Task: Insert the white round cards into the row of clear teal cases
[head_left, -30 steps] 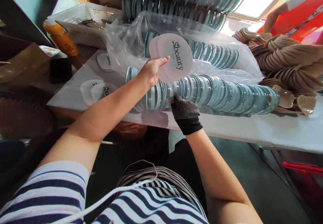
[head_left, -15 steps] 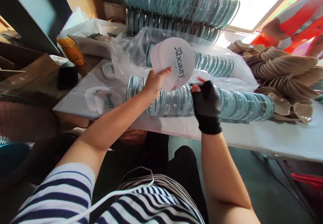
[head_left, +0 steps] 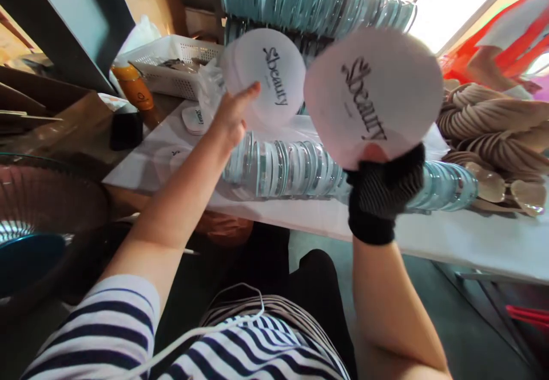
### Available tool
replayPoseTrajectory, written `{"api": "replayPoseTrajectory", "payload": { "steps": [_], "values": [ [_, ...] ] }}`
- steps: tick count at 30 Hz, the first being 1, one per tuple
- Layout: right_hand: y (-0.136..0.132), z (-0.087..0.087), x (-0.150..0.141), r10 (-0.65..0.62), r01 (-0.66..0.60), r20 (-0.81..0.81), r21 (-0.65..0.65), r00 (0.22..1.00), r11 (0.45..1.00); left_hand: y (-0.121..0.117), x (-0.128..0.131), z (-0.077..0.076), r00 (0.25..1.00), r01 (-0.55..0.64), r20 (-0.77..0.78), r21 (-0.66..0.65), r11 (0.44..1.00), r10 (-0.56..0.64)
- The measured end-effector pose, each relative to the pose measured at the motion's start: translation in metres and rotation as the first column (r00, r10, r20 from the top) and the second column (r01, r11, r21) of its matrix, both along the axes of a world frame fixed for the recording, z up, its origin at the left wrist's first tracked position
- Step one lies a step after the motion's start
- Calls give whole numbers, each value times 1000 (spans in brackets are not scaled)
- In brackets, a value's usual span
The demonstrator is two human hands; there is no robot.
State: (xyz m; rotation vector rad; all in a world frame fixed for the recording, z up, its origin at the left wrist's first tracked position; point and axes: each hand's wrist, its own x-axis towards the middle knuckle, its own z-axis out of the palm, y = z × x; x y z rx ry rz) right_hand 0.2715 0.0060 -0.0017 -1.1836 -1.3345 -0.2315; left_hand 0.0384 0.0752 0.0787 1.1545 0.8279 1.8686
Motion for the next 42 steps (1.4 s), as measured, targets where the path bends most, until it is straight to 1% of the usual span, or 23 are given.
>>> {"api": "replayPoseTrajectory", "payload": {
  "steps": [1, 2, 4, 6, 8, 9, 11, 15, 17, 19, 21, 22, 24, 25, 26, 28, 31, 33, 34, 36, 40, 41, 42],
  "values": [
    [-17, -5, 11, -23, 24, 18, -8, 1000, 1000, 7, -16, 2, 998, -47, -31, 11, 999, 48],
    [-36, -12, 19, -34, 42, 98, -80, 995, 996, 13, -30, 0, 995, -89, -55, 7, 996, 89],
    [-70, -27, 25, 10, 39, 268, -178, 963, 983, 21, -48, -9, 988, -140, -66, -26, 990, 138],
    [-92, -39, 21, 93, 3, 380, -245, 920, 970, 21, -52, -23, 987, -162, -28, -69, 984, 160],
    [-101, -46, 12, 151, -18, 425, -300, 892, 954, 14, -46, -34, 984, -170, 36, -82, 982, 174],
    [-101, -47, 8, 159, -11, 439, -321, 884, 947, 10, -41, -36, 983, -169, 66, -71, 983, 174],
    [-100, -45, 4, 151, 20, 453, -351, 878, 936, 0, -33, -34, 983, -153, 96, -37, 988, 156],
    [-100, -37, 2, 159, 1, 431, -348, 888, 937, -12, -20, -16, 990, -108, 99, 101, 989, 98],
    [-101, -35, -1, 168, 11, 421, -392, 891, 920, -12, -11, -10, 994, -22, 106, 118, 993, 9],
    [-97, -32, -9, 218, 10, 410, -485, 886, 875, -7, 0, -11, 990, 118, 74, 31, 992, -120],
    [-84, -28, -23, 286, 0, 389, -592, 876, 806, -1, 11, -17, 976, 215, 41, -101, 971, -212],
    [-76, -26, -32, 318, -5, 377, -638, 870, 770, 1, 16, -21, 973, 231, 37, -151, 961, -228],
    [-55, -23, -49, 376, -7, 360, -713, 854, 701, 5, 23, -27, 974, 227, 40, -202, 953, -224],
    [-46, -22, -57, 400, -9, 357, -736, 844, 677, 7, 25, -29, 975, 223, 41, -208, 952, -220],
    [-38, -22, -63, 418, -18, 352, -746, 838, 665, 7, 26, -30, 976, 219, 42, -207, 954, -215],
    [-30, -24, -68, 436, -66, 321, -738, 841, 671, 8, 25, -30, 978, 206, 49, -209, 956, -201],
    [-29, -32, -65, 383, -149, 231, -653, 894, 742, 10, 22, -28, 981, 192, 68, -228, 954, -181],
    [-27, -36, -64, 353, -164, 202, -611, 914, 775, 12, 20, -28, 980, 196, 77, -238, 951, -183],
    [-25, -36, -65, 347, -154, 211, -609, 914, 778, 13, 19, -28, 980, 198, 79, -239, 951, -184],
    [-17, -35, -71, 350, -108, 269, -634, 897, 766, 14, 18, -28, 981, 190, 77, -237, 953, -177],
    [-3, -29, -82, 351, 3, 445, -623, 824, 782, 15, 13, -27, 986, 164, 82, -233, 959, -148],
    [-2, -29, -82, 364, 0, 453, -626, 814, 779, 15, 12, -26, 985, 165, 90, -237, 957, -147],
    [-2, -29, -80, 417, -56, 393, -669, 819, 741, 15, 10, -26, 984, 166, 100, -241, 956, -146]
  ]
}}
